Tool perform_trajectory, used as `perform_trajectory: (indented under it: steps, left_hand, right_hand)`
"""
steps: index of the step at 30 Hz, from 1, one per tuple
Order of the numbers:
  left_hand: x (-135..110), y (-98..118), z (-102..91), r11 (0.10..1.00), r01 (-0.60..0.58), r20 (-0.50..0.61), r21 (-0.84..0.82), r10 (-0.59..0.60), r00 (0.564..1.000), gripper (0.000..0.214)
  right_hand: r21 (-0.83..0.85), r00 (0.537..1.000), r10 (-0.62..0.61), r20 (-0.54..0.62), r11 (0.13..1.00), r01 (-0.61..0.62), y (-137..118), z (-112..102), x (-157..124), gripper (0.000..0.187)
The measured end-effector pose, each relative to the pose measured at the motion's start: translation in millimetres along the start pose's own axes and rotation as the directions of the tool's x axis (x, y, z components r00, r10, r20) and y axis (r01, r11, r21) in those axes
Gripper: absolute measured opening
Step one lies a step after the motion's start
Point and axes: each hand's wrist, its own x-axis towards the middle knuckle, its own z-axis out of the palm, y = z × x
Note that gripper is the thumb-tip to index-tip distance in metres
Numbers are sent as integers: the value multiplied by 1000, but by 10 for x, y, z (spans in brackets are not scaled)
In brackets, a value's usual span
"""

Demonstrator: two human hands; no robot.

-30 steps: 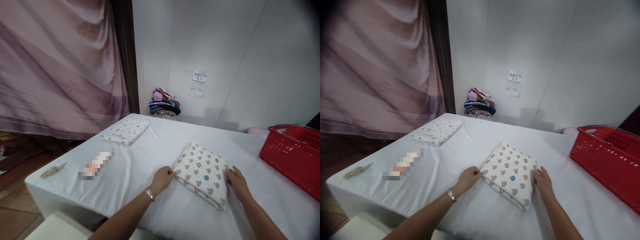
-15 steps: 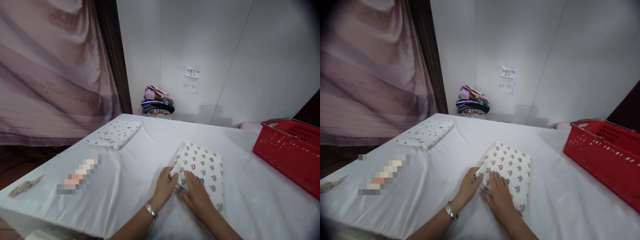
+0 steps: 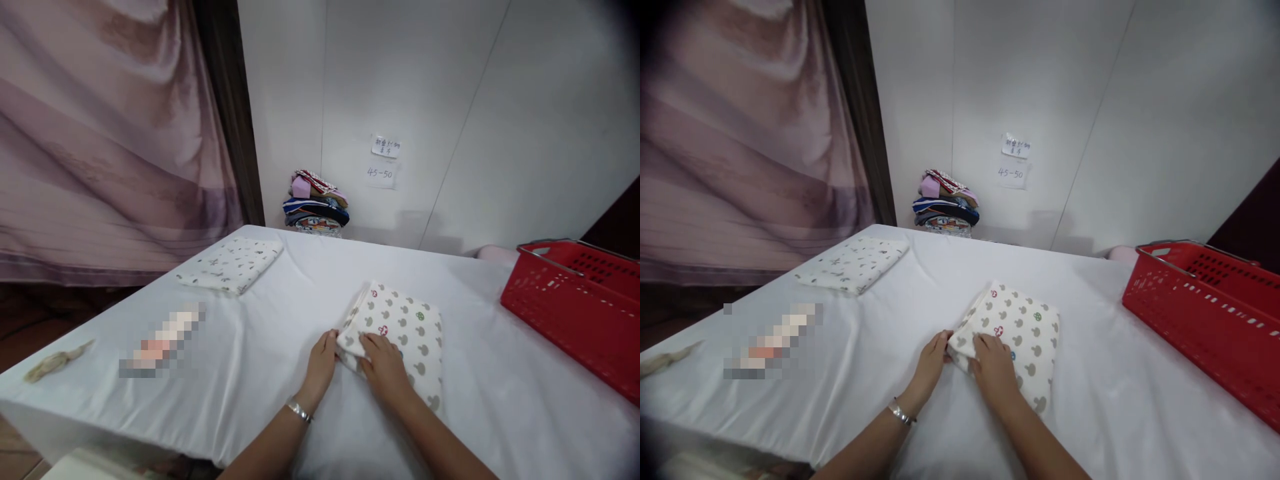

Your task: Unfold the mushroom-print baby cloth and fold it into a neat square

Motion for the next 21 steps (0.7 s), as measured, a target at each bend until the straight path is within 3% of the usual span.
perform_trajectory:
  steps: [2,3,5,7,8,9,11,13,14,16,18,19,21]
  left_hand:
    - [-9,15,5,995,-14,2,98,14,1000,44]
    - [-12,25,13,983,-42,9,181,41,999,41]
    - [2,53,41,922,-118,45,369,109,993,44]
    - [54,100,81,851,-161,100,500,128,987,53]
    - [93,137,97,837,-157,123,525,108,987,53]
    - [134,186,105,839,-142,133,525,84,988,50]
    - [200,327,79,869,-136,104,476,98,990,43]
    - [208,507,-24,875,-220,22,430,234,972,39]
    - [184,593,-106,858,-280,-24,430,321,947,39]
    - [92,702,-316,802,-368,-72,470,451,890,38]
    - [-24,663,-550,759,-371,-78,535,481,873,39]
    - [-80,582,-663,744,-339,-82,575,465,881,38]
    - [-172,331,-862,720,-225,-79,656,362,929,40]
  right_hand:
    - [237,992,123,-37,965,-110,30,-96,48,28]
    - [396,973,224,-51,899,-186,62,-180,65,29]
    - [704,893,448,-43,648,-291,176,-422,71,37]
    - [892,810,585,-35,384,-239,365,-739,28,48]
    - [933,772,632,-72,316,-172,485,-907,-14,51]
    - [951,743,657,-122,293,-103,616,-1068,-70,52]
    - [944,663,700,-264,327,31,888,-1323,-231,51]
    - [919,576,732,-364,384,91,1137,-1435,-459,46]
    - [913,564,739,-369,401,72,1245,-1428,-597,44]
    - [929,565,779,-272,366,-56,1431,-1310,-912,42]
    - [936,559,828,-53,235,-261,1591,-1134,-1245,38]
    - [921,549,835,36,185,-342,1663,-1057,-1398,37]
    - [901,533,846,22,215,-378,1780,-980,-1630,35]
